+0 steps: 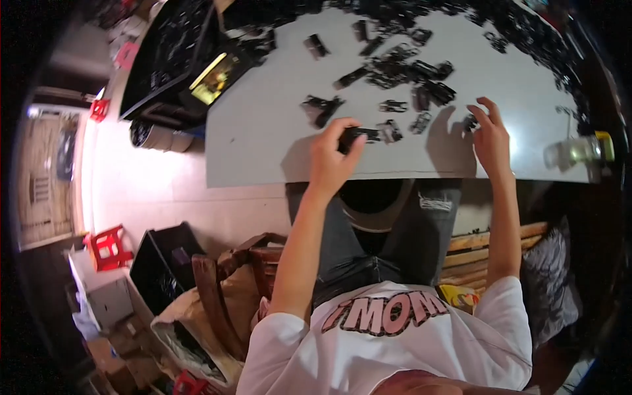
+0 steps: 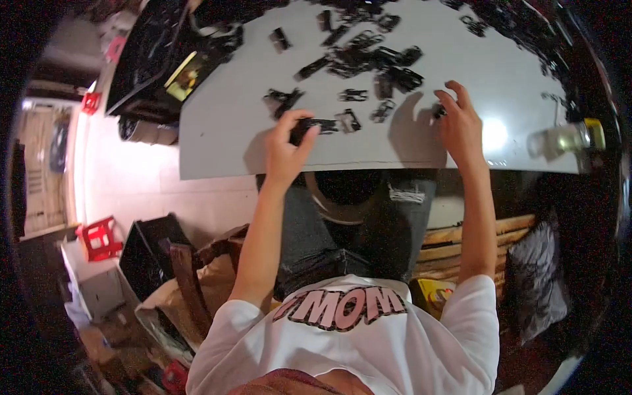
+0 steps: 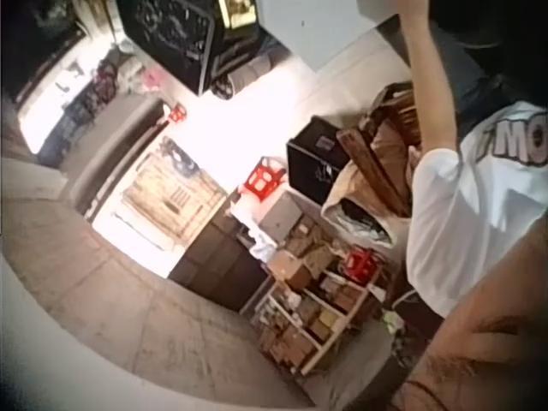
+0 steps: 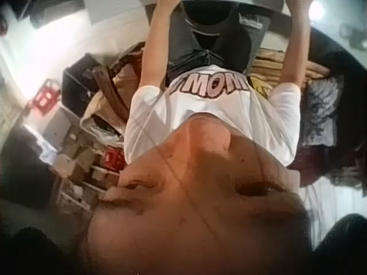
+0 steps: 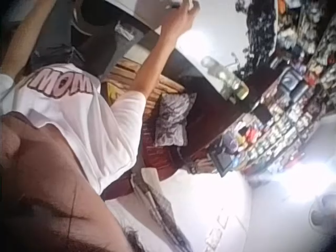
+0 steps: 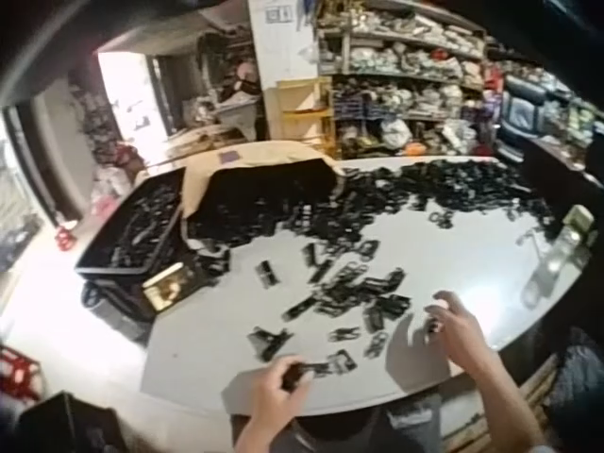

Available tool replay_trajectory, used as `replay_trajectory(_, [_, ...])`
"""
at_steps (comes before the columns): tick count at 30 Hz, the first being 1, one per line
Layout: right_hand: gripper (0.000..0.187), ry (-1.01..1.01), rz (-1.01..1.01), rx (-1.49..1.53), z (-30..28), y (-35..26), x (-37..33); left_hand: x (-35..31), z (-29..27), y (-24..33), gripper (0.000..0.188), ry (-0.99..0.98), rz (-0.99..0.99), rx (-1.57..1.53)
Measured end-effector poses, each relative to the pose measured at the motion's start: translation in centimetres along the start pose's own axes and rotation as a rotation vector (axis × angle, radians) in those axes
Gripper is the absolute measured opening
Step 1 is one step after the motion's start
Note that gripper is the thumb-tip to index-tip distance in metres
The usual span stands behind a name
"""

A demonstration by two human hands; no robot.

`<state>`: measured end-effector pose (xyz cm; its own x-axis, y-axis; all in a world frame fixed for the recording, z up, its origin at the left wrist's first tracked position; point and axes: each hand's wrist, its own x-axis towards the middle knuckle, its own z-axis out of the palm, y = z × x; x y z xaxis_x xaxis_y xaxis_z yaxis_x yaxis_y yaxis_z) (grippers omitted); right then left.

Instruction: Assembling small black plastic hardware components by hand at a workbench.

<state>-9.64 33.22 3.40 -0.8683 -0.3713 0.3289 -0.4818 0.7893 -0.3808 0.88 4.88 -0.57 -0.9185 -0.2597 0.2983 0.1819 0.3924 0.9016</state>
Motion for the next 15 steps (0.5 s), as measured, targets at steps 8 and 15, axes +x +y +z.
replay_trajectory(8, [0.027, -0.085, -0.361, 0.009, 3.7, -3.7, 0.2, 0.2, 0.0, 0.6, 0.02, 0.031, 0.013, -0.03])
replay_trajectory(15, [0.025, -0.029, -0.061, -0.05, 3.0, -4.9, -1.3, 0.2, -0.1, 0.4, 0.021, 0.006, 0.036, 0.001])
